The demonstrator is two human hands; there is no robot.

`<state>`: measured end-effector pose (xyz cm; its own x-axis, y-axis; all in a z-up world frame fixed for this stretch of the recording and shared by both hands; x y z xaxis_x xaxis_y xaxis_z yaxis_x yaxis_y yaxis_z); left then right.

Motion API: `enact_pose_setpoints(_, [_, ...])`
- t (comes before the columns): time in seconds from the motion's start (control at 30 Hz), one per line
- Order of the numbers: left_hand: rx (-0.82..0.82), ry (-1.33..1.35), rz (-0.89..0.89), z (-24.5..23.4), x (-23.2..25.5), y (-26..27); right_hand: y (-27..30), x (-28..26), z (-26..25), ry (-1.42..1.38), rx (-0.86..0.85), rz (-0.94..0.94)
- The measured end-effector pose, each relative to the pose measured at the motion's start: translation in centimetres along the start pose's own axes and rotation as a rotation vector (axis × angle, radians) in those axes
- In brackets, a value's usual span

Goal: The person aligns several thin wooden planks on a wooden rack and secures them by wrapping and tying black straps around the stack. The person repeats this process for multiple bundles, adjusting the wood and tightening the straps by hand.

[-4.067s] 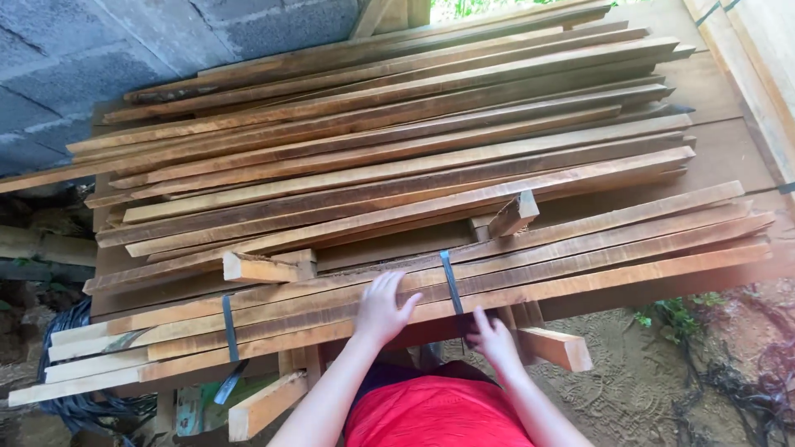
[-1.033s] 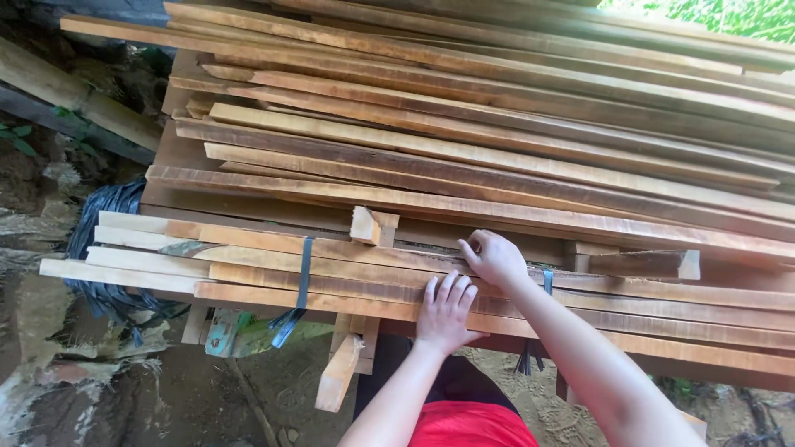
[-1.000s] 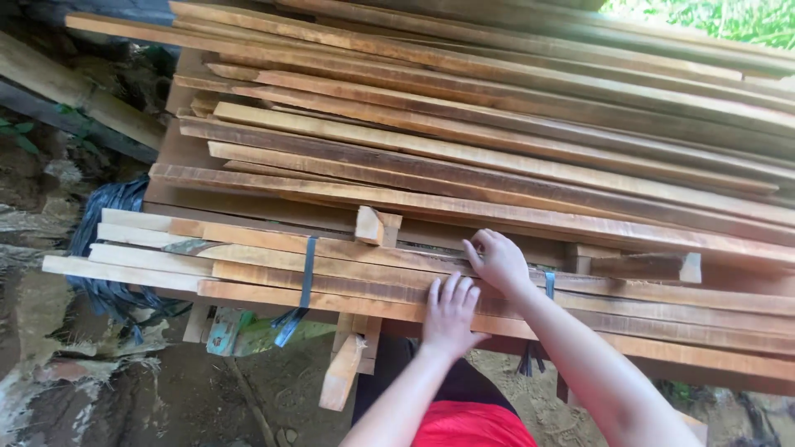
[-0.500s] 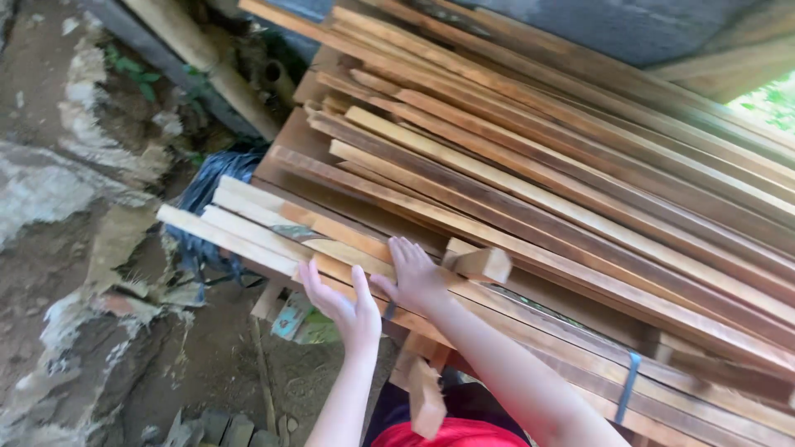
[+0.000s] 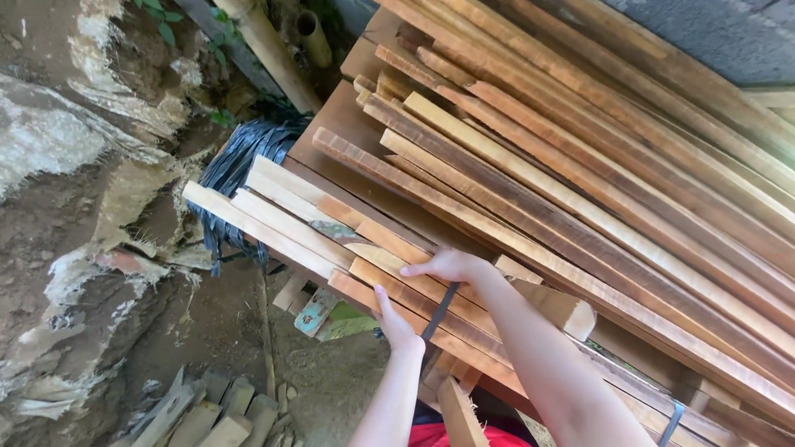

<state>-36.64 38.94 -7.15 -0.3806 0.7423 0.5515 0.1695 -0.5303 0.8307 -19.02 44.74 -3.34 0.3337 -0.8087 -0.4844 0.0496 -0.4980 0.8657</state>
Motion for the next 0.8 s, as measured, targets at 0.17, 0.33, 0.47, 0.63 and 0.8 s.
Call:
enact_pose_setpoints(0.17, [-0.036,-0.017,-0.014,1.0,1.2,-0.5,1.4,-2.4,-0.3,-0.159,-0.037,0.033])
enact_pose_setpoints(0.33, [-0.026,-0.084,0.031,-0.2,0.3,-0.8,-1.0,1.8,0.9,-0.149,0.066,0.024])
enact_pose_setpoints(0.47, [-0.178,-0.221,0.019,-1.5,1.0,-0.6,5.2,0.2,1.6,0.015,0.431,-0.486])
enact_pose_setpoints(0.63, [-0.334,-0.398,-0.017,-7.1,0.9,0.0,15.2,7.1,3.8,0.073,0.738,-1.041])
enact_pose_setpoints(0.8, [-0.234,-0.396,0.06,-18.2,-4.6,0.8,22.0,22.9,1.1,0.081,0.911,-0.859])
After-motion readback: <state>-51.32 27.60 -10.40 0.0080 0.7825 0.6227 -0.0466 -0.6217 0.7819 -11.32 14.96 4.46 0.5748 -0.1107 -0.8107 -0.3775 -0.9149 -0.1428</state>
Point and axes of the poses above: each hand's wrist, its own y-axis away from the middle knuckle, its own z-axis out of the palm, x = y × z, the point moved 4 cm from there along -y, towards the middle knuckle, and after that the axes turned 13 degrees about -y, right-handed, at the moved point
